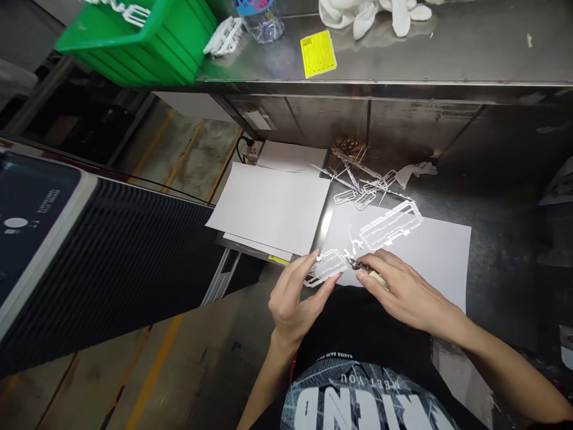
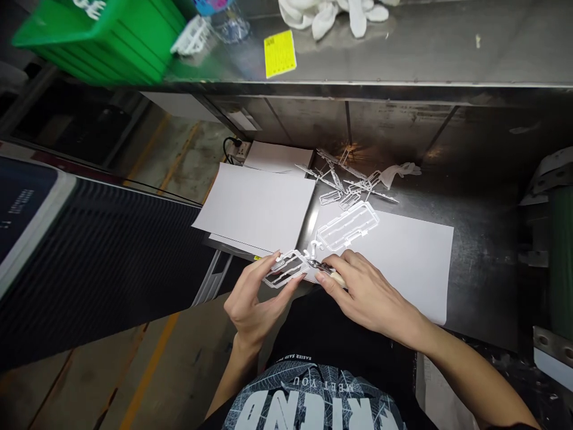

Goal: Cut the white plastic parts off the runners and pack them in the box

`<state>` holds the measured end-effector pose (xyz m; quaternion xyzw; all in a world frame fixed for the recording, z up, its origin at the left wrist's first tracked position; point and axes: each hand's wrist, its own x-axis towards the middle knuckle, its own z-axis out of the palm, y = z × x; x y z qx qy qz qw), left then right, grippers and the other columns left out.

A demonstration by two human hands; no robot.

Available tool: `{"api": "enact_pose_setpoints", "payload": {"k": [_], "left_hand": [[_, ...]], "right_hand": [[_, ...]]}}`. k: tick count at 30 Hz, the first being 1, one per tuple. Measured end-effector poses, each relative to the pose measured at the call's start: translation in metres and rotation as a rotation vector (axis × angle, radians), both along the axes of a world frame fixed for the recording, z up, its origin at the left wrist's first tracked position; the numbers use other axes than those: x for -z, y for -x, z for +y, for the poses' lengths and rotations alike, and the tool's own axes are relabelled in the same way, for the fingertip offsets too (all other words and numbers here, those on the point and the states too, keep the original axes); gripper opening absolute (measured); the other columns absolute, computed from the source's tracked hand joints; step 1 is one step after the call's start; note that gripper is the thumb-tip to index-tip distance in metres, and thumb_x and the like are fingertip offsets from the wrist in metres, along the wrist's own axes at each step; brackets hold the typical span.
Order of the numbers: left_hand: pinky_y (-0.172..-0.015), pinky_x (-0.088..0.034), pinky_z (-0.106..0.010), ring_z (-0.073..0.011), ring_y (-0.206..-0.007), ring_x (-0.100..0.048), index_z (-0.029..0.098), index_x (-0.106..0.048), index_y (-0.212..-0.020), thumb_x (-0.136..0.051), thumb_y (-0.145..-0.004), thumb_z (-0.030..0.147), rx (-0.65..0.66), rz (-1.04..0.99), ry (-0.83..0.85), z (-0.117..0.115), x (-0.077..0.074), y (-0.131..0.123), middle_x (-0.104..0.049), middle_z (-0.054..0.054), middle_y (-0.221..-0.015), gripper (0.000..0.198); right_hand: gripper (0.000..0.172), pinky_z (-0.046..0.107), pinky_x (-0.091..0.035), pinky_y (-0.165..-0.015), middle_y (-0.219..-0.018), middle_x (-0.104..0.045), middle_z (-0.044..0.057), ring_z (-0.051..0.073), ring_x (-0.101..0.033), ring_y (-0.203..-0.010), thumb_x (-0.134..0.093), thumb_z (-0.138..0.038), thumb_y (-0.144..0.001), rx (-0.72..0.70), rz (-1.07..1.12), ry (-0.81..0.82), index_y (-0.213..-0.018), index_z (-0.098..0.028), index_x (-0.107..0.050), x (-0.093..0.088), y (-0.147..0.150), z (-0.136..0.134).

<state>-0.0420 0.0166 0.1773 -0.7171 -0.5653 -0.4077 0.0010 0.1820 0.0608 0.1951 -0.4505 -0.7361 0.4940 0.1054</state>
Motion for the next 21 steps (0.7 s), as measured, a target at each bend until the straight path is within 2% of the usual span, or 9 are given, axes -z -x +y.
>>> {"api": "enact_pose_setpoints", "payload": {"k": [7, 14, 17, 21], "left_hand": [[-0.094, -0.063, -0.032, -0.0207, -0.102, -0.075, 0.010, -0.068, -0.124, -0.090, -0.077, 0.011, 0.030, -0.007, 0.049, -0.002, 0.004, -0.002, -0.077, -0.013, -0.112, 0.052], [-0.096, -0.063, -0.033, -0.0214, -0.104, -0.075, 0.012, -0.067, -0.129, -0.088, -0.079, 0.013, 0.068, -0.024, 0.088, -0.002, 0.012, -0.008, -0.077, -0.012, -0.115, 0.054], [-0.096, -0.064, -0.034, -0.0221, -0.105, -0.074, 0.016, -0.065, -0.132, -0.086, -0.082, 0.018, 0.076, -0.061, 0.139, 0.001, 0.027, -0.012, -0.076, -0.011, -0.117, 0.055], [-0.098, -0.063, -0.037, -0.0235, -0.109, -0.074, 0.018, -0.063, -0.132, -0.081, -0.089, 0.027, 0.138, -0.121, 0.281, 0.007, 0.071, -0.020, -0.075, -0.012, -0.121, 0.048]], "right_hand": [[0.039, 0.040, -0.049, -0.090, -0.114, -0.066, 0.005, 0.022, -0.063, -0.103, -0.034, -0.054, -0.111, 0.046, 0.015, 0.050, -0.114, -0.027, -0.062, 0.001, 0.001, -0.001], [0.043, 0.036, -0.045, -0.077, -0.090, -0.063, 0.002, 0.019, -0.060, -0.080, -0.030, -0.054, -0.112, 0.079, -0.023, 0.073, -0.096, -0.024, -0.056, 0.009, -0.002, -0.005], [0.047, 0.036, -0.043, -0.075, -0.086, -0.062, 0.002, 0.020, -0.059, -0.078, -0.028, -0.057, -0.111, 0.107, -0.070, 0.060, -0.088, -0.024, -0.053, 0.022, -0.006, -0.005], [0.050, 0.035, -0.042, -0.074, -0.085, -0.065, 0.004, 0.023, -0.063, -0.080, -0.027, -0.058, -0.110, 0.131, -0.146, 0.104, -0.088, -0.024, -0.055, 0.056, -0.013, -0.003]]}}
